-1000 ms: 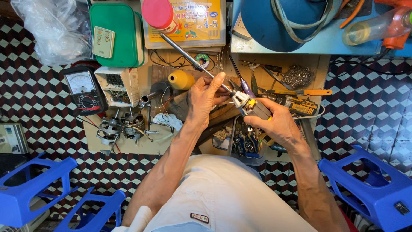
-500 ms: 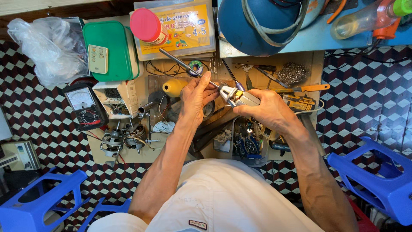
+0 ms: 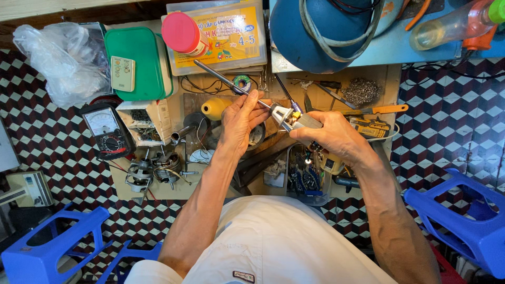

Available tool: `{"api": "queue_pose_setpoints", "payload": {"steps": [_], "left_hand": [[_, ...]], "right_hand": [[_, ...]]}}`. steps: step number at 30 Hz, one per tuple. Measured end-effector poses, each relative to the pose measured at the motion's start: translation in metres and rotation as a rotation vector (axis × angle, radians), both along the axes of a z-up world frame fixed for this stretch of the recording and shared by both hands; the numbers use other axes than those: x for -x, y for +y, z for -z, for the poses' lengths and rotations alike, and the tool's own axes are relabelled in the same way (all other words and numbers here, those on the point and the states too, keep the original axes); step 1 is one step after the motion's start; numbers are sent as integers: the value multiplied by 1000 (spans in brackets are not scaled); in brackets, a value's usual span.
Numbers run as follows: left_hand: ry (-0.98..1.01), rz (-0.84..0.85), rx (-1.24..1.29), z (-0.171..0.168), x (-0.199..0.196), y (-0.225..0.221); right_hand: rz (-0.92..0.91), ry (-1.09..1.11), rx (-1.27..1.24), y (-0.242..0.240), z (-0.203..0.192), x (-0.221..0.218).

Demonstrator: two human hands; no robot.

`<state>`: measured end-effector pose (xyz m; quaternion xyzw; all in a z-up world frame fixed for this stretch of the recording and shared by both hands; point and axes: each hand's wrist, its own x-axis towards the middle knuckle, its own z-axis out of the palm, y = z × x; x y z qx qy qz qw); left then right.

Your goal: The person disassembles a yellow electric drill, removes the motor and shaft, and uses a screwdriver and power drill to adjust internal components. The person handles the drill housing, motor, and shaft throughout the process.

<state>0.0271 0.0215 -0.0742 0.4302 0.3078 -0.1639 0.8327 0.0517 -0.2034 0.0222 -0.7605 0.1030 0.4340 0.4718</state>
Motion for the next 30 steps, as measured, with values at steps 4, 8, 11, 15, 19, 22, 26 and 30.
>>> {"api": "queue_pose_setpoints", "payload": {"steps": [4, 8, 11, 15, 19, 22, 26, 30], "left_hand": [[-68, 21, 65, -4, 2, 3], [-119, 36, 120, -9, 2, 6], [-139, 46, 147, -12, 2, 7], [-115, 9, 104, -14, 1, 2], [-105, -16, -24, -17, 1, -3], [-90, -23, -137, -20, -1, -5], [-117, -66, -208, -28, -4, -11], [-169, -80, -278, -46, -2, -18]], "right_hand": [[32, 72, 50, -1, -3, 0], [35, 58, -15, -2, -3, 0], [33, 36, -60, -3, 0, 1], [31, 20, -42, -3, 3, 2], [34, 9, -121, -4, 1, 3], [-10, -11, -33, -4, -1, 3], [-90, -113, 22, -2, 0, 5], [-86, -205, 45, -2, 4, 16]]}}
